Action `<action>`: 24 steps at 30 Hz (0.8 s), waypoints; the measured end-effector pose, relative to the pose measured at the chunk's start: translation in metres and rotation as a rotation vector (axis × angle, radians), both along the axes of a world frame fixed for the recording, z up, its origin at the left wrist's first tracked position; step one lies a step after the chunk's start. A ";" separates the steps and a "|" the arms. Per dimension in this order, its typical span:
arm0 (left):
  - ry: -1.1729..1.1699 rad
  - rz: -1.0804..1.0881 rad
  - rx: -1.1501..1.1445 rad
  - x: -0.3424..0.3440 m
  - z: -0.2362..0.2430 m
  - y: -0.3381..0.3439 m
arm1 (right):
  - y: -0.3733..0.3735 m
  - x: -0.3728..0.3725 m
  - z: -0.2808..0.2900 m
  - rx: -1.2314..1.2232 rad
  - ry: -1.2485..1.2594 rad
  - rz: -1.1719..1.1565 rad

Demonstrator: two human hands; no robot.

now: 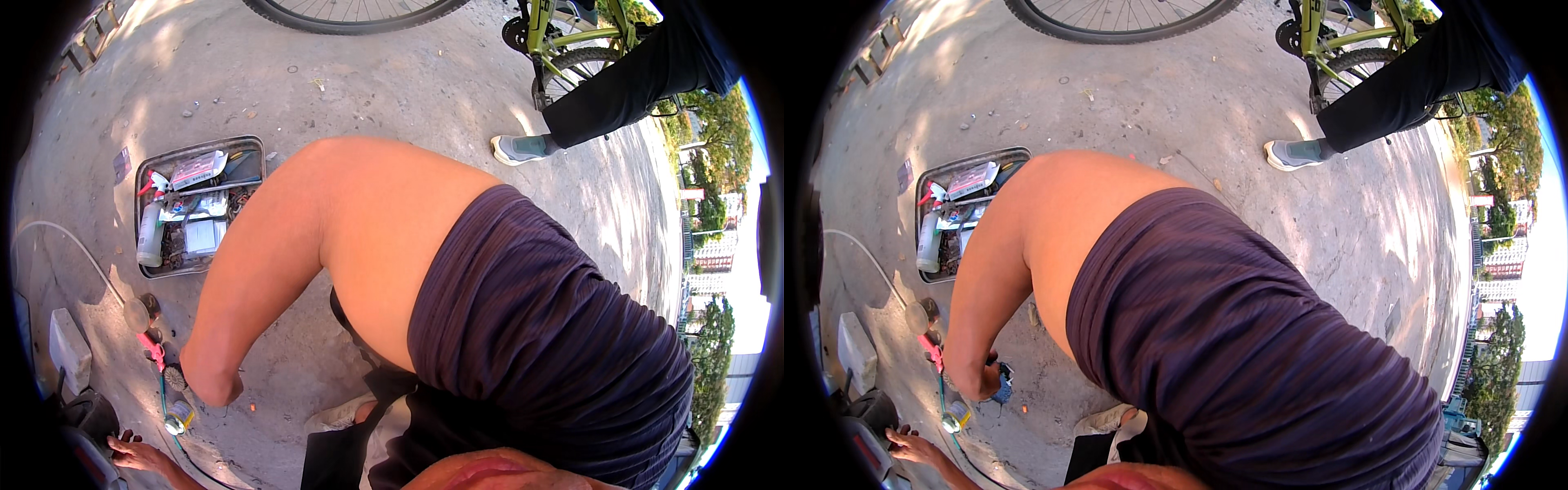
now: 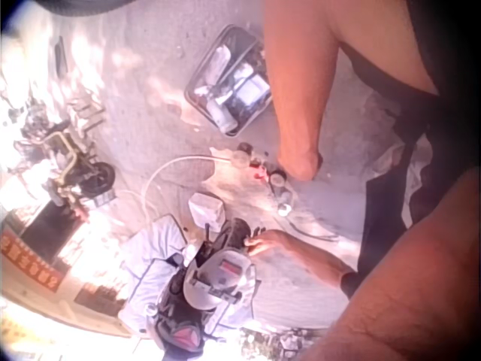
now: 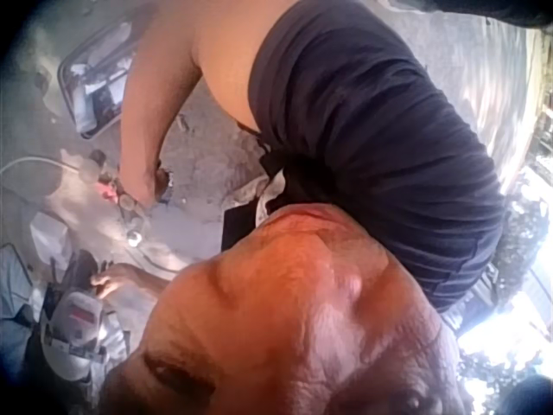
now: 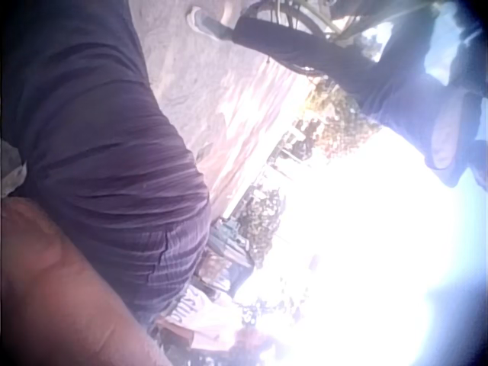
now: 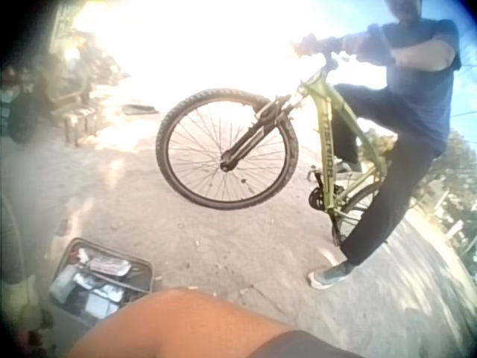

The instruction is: The person is repairing a scooter while sitting on the ground. They use a screwdriver to adjust parts of the scooter and handle various tools and containers from a nearby tray.

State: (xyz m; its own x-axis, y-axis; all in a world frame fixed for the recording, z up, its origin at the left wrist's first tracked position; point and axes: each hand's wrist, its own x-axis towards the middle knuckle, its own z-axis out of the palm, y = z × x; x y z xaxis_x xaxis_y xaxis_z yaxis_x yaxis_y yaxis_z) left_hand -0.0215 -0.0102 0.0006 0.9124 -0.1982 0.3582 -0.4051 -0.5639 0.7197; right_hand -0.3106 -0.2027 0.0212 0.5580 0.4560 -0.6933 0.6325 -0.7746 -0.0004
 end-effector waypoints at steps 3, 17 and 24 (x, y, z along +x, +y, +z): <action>-0.002 0.000 0.021 -0.006 0.003 -0.003 | 0.004 0.002 -0.006 -0.034 -0.006 0.012; 0.013 0.015 -0.049 -0.010 0.000 -0.010 | 0.011 0.002 -0.013 -0.036 -0.018 -0.086; 0.040 0.042 -0.043 -0.003 -0.003 -0.005 | -0.005 -0.014 0.011 0.078 -0.065 -0.121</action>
State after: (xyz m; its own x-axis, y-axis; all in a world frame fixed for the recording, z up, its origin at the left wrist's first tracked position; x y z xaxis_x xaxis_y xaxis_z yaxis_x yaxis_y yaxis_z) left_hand -0.0242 -0.0156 -0.0020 0.9334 -0.1443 0.3284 -0.3517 -0.5483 0.7587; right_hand -0.3245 -0.2074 0.0319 0.6548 0.4337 -0.6190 0.5353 -0.8443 -0.0253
